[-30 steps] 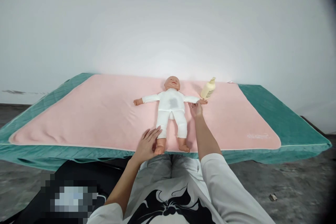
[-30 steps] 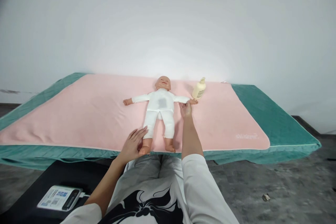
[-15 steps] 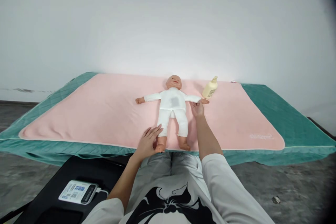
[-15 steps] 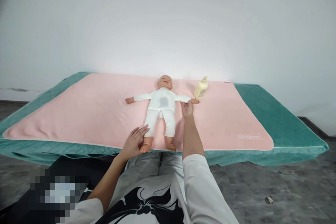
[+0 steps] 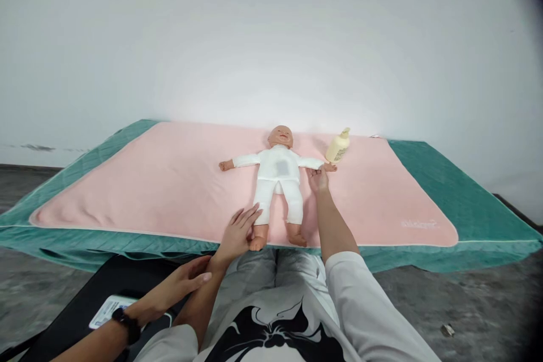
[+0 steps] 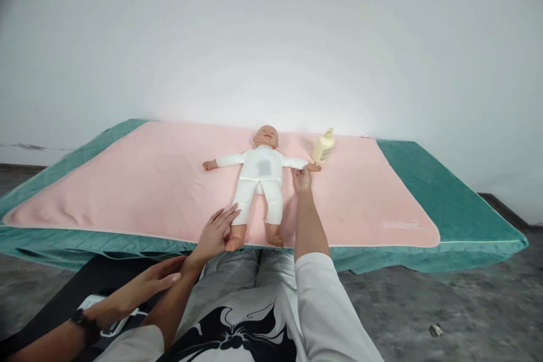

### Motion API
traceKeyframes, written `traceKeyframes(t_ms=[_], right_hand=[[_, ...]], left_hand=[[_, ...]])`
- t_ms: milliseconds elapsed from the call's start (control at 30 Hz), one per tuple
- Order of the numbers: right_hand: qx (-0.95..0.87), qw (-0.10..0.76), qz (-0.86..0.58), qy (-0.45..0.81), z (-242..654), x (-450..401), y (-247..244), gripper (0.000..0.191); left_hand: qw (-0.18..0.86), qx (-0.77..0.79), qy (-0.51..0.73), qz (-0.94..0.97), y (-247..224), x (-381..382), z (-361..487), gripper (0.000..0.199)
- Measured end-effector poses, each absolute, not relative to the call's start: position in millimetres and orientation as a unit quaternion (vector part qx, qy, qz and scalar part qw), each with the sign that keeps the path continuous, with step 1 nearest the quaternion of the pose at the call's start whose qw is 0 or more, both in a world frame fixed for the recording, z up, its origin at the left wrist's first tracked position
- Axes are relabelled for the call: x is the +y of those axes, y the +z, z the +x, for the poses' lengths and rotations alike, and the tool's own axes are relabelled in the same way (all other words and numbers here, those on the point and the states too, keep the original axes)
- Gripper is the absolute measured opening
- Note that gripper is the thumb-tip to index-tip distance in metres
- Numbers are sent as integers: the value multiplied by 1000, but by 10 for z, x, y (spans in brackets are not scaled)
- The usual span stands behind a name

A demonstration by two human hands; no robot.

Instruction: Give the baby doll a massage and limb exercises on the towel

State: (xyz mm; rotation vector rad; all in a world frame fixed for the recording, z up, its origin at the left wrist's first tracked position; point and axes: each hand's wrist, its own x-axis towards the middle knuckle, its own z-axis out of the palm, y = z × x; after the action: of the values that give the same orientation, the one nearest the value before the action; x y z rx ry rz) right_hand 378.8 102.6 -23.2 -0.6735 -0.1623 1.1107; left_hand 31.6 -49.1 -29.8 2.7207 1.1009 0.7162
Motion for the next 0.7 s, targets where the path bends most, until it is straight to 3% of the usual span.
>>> traceKeyframes(t_ms=[500,700], right_hand=[[-77,785,-318,525,3827,1031,-290,24],[-92,788,-314,521,3831,1009,-308,26]], left_hand=[[117,371,240,889,-217,-703,189,76],[118,412,297,853,-254,-1051,224,70]])
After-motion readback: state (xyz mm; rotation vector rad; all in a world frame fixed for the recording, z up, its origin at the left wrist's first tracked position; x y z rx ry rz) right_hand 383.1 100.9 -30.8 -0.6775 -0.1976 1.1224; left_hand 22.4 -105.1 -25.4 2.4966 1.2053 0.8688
